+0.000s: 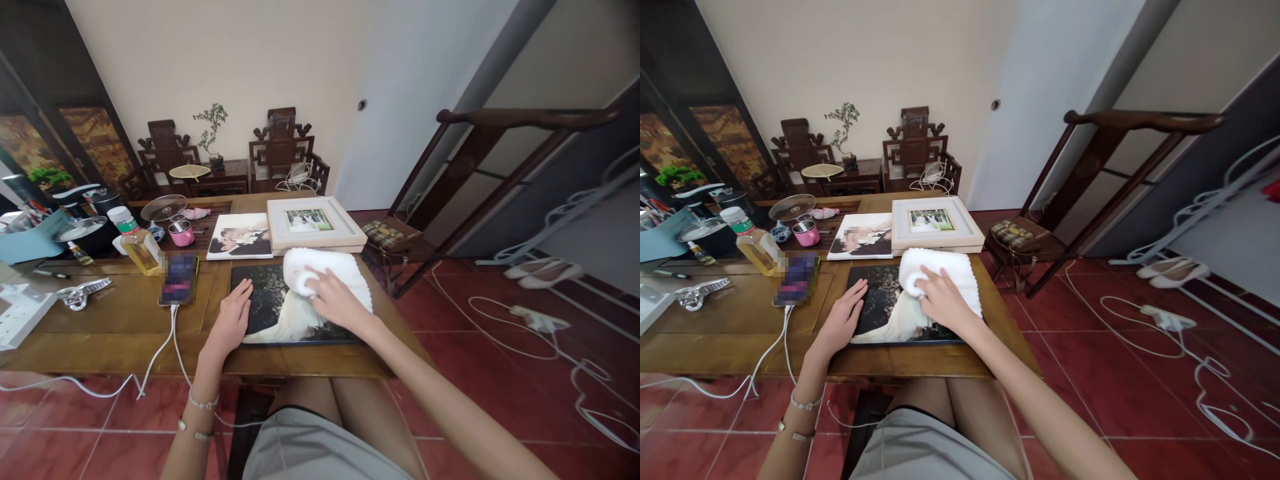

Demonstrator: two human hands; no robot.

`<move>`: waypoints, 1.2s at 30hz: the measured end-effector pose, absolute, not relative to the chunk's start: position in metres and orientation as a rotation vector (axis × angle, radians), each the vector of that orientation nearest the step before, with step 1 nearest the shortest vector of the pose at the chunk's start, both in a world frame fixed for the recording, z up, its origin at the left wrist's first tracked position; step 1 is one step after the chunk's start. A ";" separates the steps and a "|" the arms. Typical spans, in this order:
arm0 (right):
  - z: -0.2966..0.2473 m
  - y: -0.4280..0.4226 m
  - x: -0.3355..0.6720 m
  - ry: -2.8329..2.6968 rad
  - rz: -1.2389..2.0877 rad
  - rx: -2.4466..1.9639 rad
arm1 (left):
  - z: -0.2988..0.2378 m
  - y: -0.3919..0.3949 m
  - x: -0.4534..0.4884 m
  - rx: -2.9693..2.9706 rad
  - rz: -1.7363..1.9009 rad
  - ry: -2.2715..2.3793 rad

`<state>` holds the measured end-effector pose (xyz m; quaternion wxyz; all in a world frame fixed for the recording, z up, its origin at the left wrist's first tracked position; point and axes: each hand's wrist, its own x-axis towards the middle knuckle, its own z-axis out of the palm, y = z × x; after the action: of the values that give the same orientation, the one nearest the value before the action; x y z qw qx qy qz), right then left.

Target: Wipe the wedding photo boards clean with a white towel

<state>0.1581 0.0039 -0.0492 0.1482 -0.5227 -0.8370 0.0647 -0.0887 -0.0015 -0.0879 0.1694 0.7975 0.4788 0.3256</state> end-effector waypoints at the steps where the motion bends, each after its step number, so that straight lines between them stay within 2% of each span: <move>1: -0.048 0.012 0.154 -2.417 0.177 -1.509 | -0.088 -0.002 -0.089 2.266 0.926 1.358; 8: -0.041 0.021 0.124 -2.490 0.147 -1.394 | -0.088 -0.001 -0.088 2.257 0.926 1.356; 14: -0.039 -0.053 0.124 -2.565 0.321 -1.152 | -0.085 -0.003 -0.087 2.257 0.906 1.385; 18: -0.038 -0.085 0.133 -2.546 0.408 -1.142 | -0.086 -0.003 -0.087 2.263 0.894 1.393; 30: -0.033 0.034 0.106 -2.494 0.218 -1.349 | -0.087 -0.001 -0.088 2.262 0.954 1.350; 36: -0.034 0.023 0.100 -2.499 0.198 -1.339 | -0.089 -0.001 -0.088 2.248 0.953 1.349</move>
<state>0.0995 0.0231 -0.0341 0.1492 -0.4660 -0.8694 0.0688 -0.0882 -0.0005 -0.0885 0.1748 0.7934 0.4761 0.3364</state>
